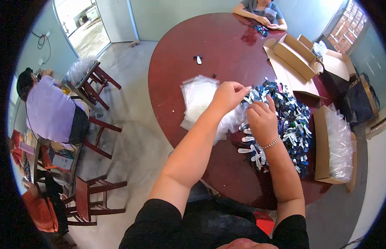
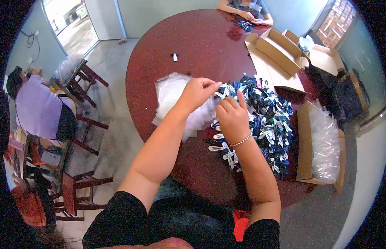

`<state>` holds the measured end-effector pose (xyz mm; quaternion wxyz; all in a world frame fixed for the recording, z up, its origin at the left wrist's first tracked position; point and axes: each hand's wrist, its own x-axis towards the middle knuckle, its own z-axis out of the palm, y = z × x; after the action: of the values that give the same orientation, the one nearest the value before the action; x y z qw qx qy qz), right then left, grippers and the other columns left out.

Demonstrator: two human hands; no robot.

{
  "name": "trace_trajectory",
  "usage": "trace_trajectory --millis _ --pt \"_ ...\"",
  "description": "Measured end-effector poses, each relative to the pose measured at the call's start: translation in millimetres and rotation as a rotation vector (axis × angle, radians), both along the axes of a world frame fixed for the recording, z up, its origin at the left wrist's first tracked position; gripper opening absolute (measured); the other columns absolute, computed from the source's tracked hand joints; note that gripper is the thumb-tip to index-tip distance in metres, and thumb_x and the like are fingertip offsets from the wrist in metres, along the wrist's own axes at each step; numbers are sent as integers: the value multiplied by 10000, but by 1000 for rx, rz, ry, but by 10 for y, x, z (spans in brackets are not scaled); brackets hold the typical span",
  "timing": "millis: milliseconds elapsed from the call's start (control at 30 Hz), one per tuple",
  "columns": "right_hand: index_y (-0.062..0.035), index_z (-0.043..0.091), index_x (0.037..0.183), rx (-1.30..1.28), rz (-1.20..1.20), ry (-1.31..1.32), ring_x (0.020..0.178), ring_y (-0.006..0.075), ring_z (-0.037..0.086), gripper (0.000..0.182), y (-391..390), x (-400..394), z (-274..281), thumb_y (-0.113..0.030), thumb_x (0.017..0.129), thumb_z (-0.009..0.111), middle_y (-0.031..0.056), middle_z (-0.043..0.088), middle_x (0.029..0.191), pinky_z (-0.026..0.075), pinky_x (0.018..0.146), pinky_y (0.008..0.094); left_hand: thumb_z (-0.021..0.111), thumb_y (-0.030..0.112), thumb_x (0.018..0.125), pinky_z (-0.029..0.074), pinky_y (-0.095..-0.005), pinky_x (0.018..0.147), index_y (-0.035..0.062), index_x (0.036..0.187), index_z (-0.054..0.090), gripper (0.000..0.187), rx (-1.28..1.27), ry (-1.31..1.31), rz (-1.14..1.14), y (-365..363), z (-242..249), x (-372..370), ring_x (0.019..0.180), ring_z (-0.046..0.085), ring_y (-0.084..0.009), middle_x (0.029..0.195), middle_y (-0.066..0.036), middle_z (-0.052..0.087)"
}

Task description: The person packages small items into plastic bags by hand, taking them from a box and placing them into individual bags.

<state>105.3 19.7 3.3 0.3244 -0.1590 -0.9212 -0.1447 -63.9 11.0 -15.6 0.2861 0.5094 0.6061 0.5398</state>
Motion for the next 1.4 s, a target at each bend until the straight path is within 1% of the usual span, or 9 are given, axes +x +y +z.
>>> trace_trajectory --millis 167,333,600,767,900,1000,1200,1333,1400 --pt "-64 641 829 99 24 167 943 193 625 73 45 316 158 -53 766 605 35 653 915 318 1070 447 651 395 888 510 -244 659 11 873 702 387 -288 -573 -504 -129 150 183 738 650 -123 843 -65 699" --pt "-80 653 915 6 -61 217 1041 221 595 143 170 523 69 -48 799 575 46 657 1041 328 1056 451 688 180 859 513 -224 654 8 899 712 178 -252 -473 -550 -105 37 217 729 648 -96 845 -47 700" --pt "-30 663 978 -57 -114 397 1028 299 588 305 147 587 218 100 746 513 97 668 1055 390 986 441 672 125 845 525 -241 692 -26 860 723 160 -161 -505 -383 -144 101 362 705 650 -114 794 -81 706" --pt "15 644 987 -160 -6 372 933 328 613 264 55 525 242 76 746 556 147 660 1002 494 825 395 674 117 857 534 -242 724 -33 916 710 166 -132 -447 -393 -125 81 378 776 663 -121 862 -91 710" --pt "15 640 982 -298 -141 370 822 315 620 214 -10 467 233 -4 769 651 137 646 897 507 723 375 689 99 838 512 -236 719 -21 916 724 147 -93 -250 -396 -162 114 411 778 652 -105 858 -75 712" --pt "2 639 945 -503 -166 352 766 293 613 182 -2 514 205 -43 773 678 127 615 826 495 678 360 700 89 825 499 -235 721 -3 916 734 134 -85 -213 -393 -152 85 434 779 640 -91 850 -57 714" --pt "-1 606 872 -496 -100 377 762 300 626 68 -70 527 327 -22 813 633 139 619 837 499 675 354 685 76 833 505 -246 763 -2 974 720 165 -25 -197 -531 -203 151 493 831 641 -95 902 -59 715" --pt "1 581 866 -534 -93 360 731 289 651 63 -191 483 403 -34 841 626 135 639 816 507 629 337 658 59 835 498 -252 784 22 1013 709 189 17 112 -554 -183 124 451 843 627 -75 914 -30 720" --pt "-4 615 895 -562 -71 330 723 277 659 62 -184 494 391 -31 842 632 139 656 805 507 606 325 647 51 829 493 -250 777 30 1007 704 188 44 50 -542 -181 95 465 833 618 -62 915 -27 724"
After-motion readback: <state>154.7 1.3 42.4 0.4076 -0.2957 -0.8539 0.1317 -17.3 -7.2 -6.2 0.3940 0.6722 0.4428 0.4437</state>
